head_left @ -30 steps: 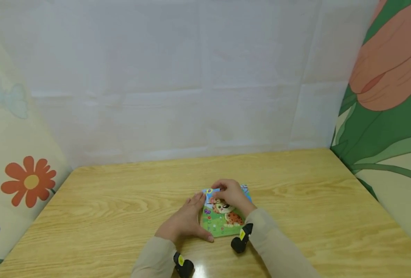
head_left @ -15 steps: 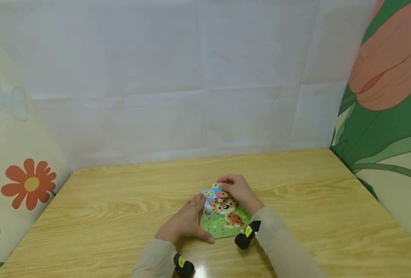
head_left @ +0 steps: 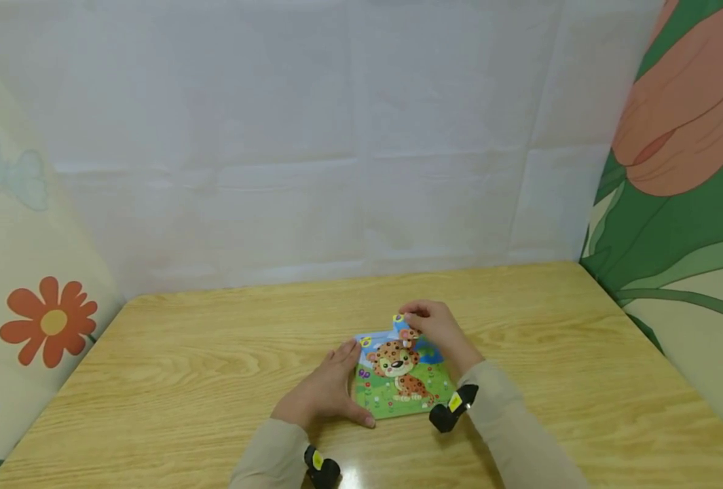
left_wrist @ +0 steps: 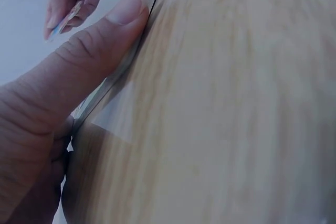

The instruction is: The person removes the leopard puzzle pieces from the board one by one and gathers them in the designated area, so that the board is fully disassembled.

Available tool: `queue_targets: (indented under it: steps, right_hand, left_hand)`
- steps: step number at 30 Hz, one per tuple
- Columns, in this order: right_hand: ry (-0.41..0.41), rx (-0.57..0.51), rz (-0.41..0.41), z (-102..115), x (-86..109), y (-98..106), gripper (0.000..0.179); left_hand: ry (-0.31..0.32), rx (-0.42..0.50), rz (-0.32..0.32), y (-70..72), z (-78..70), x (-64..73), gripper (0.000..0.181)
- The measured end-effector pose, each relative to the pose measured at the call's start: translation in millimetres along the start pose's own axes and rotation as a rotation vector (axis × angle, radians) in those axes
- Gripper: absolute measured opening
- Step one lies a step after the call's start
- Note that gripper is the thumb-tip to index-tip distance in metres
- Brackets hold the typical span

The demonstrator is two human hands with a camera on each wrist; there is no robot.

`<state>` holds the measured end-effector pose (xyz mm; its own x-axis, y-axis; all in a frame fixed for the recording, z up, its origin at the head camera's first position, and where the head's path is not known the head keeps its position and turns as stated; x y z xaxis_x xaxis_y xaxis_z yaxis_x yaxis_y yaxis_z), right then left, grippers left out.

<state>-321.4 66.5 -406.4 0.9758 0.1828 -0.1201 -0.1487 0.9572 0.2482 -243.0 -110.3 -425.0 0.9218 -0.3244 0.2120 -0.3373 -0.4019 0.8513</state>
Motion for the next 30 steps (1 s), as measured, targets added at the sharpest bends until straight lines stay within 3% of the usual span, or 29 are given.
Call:
queue_targets:
  steps: [9,23,30]
  right_hand:
    - [0.018,0.114,-0.002,-3,3.0,22,0.019]
    - [0.022,0.133,-0.035,-14,6.1,55,0.021]
    - [0.020,0.216,-0.011,-21,5.8,64,0.022]
  left_hand:
    - [0.000,0.007,0.017,-0.8,0.6,-0.1,0.129]
    - [0.002,0.026,0.018,-1.8,0.0,-0.7,0.129]
    - [0.016,0.053,0.038,-0.9,0.2,0.5,0.128]
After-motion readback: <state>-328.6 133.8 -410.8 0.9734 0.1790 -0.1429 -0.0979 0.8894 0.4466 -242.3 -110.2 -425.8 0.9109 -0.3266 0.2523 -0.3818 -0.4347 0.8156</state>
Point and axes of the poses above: each hand's wrist, its own x-axis away from the middle knuckle, its own y-axis out of the back of the hand, z = x × y, the point moved 7 cm from there along -x, towards the middle knuckle, and after that the axes turned 10 degrees about y, right-handed, at the moved point
